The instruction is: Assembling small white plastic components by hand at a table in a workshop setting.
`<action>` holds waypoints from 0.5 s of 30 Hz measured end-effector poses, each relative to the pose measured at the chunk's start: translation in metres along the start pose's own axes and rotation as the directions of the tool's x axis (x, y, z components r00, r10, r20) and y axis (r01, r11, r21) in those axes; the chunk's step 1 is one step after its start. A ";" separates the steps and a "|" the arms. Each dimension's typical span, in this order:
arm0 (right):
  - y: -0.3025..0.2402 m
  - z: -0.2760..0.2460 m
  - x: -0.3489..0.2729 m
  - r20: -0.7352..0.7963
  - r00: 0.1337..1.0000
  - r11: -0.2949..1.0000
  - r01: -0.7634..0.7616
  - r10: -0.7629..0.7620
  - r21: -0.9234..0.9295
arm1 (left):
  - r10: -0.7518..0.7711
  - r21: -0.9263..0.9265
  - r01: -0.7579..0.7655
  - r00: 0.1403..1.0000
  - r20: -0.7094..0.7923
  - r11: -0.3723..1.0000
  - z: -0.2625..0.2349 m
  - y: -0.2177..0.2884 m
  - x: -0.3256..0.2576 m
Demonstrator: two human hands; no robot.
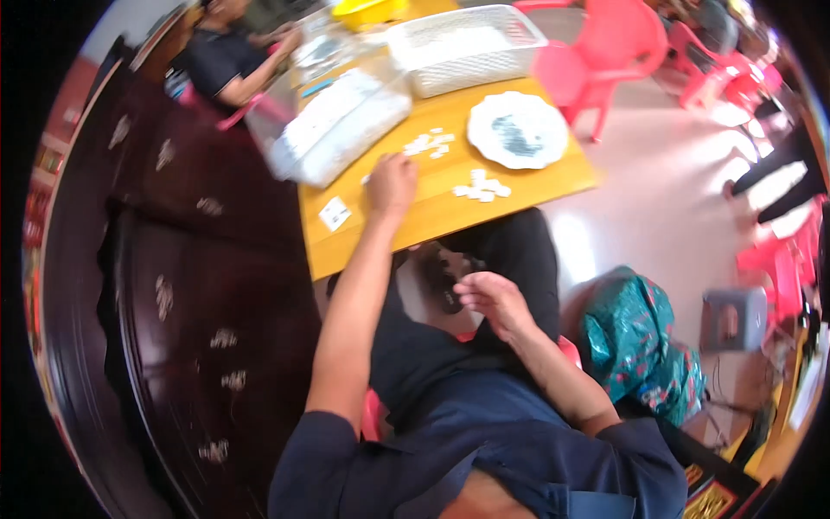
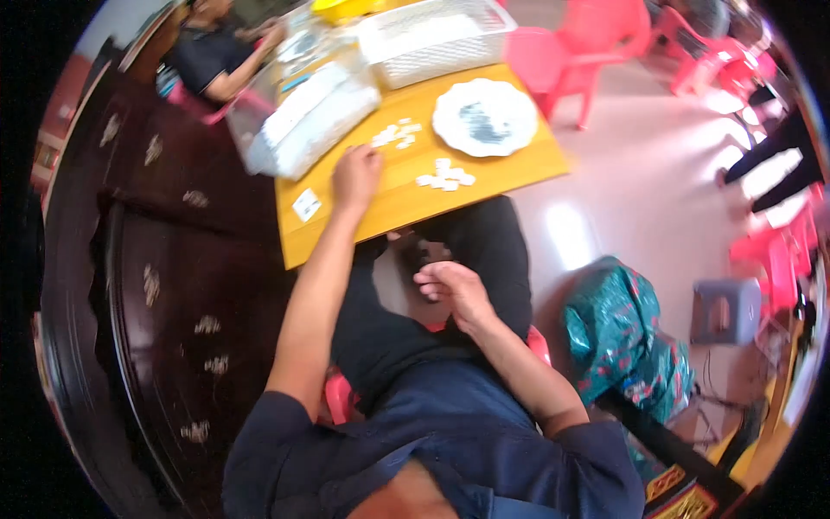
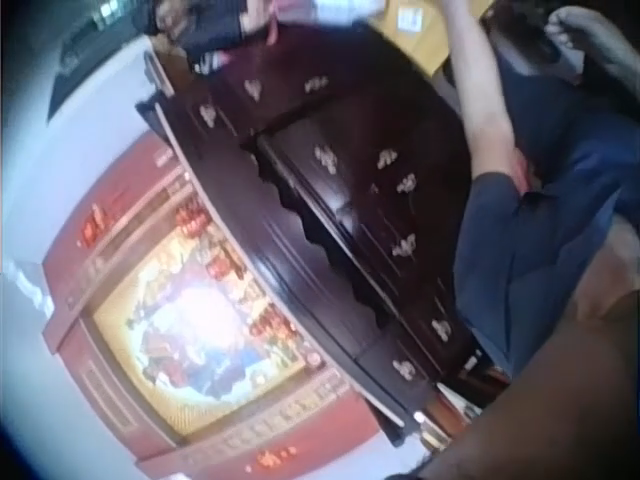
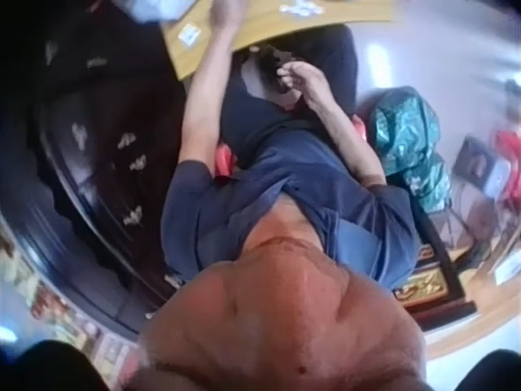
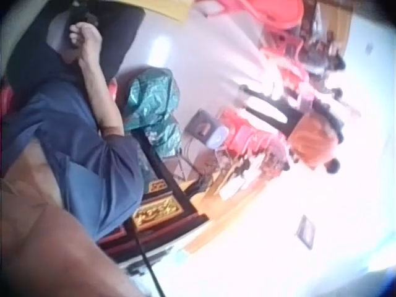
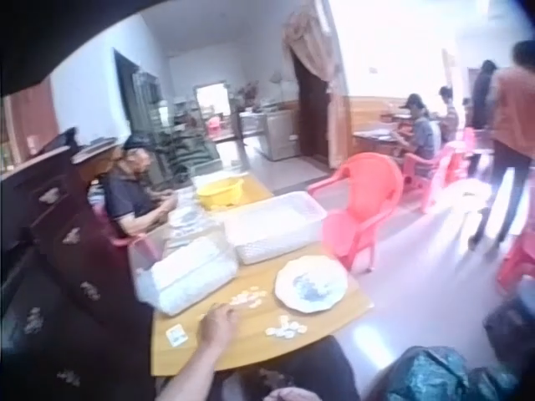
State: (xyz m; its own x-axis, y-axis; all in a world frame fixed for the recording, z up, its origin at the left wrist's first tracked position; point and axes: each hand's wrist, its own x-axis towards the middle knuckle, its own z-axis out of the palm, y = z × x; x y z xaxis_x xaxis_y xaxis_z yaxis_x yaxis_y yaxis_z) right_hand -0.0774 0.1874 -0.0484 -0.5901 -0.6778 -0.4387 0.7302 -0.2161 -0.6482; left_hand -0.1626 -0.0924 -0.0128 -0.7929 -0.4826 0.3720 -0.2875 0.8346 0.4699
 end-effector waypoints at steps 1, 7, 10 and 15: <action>0.000 0.000 0.001 0.014 1.000 1.000 0.017 -0.017 0.019 | 0.033 -0.028 -0.033 0.999 -0.013 0.999 0.001 -0.007 0.001; 0.016 0.008 0.013 0.072 0.997 0.997 -0.020 0.015 0.075 | 0.135 0.041 -0.135 0.991 0.016 0.990 -0.003 -0.035 0.003; 0.016 0.005 0.012 0.032 0.999 0.992 -0.021 0.018 0.128 | 0.084 0.216 -0.094 0.995 0.055 0.972 0.001 -0.019 0.005; 0.012 0.003 0.010 0.021 1.000 0.996 -0.013 0.011 0.084 | 0.037 0.386 -0.081 0.992 0.120 0.919 0.008 -0.014 0.004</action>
State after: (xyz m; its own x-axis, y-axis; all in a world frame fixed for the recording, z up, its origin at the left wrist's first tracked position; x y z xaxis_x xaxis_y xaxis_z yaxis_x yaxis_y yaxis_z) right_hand -0.0734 0.1762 -0.0587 -0.5748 -0.6947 -0.4325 0.7637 -0.2656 -0.5884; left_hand -0.1664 -0.1043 -0.0246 -0.8617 -0.4161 0.2903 -0.4075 0.9085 0.0924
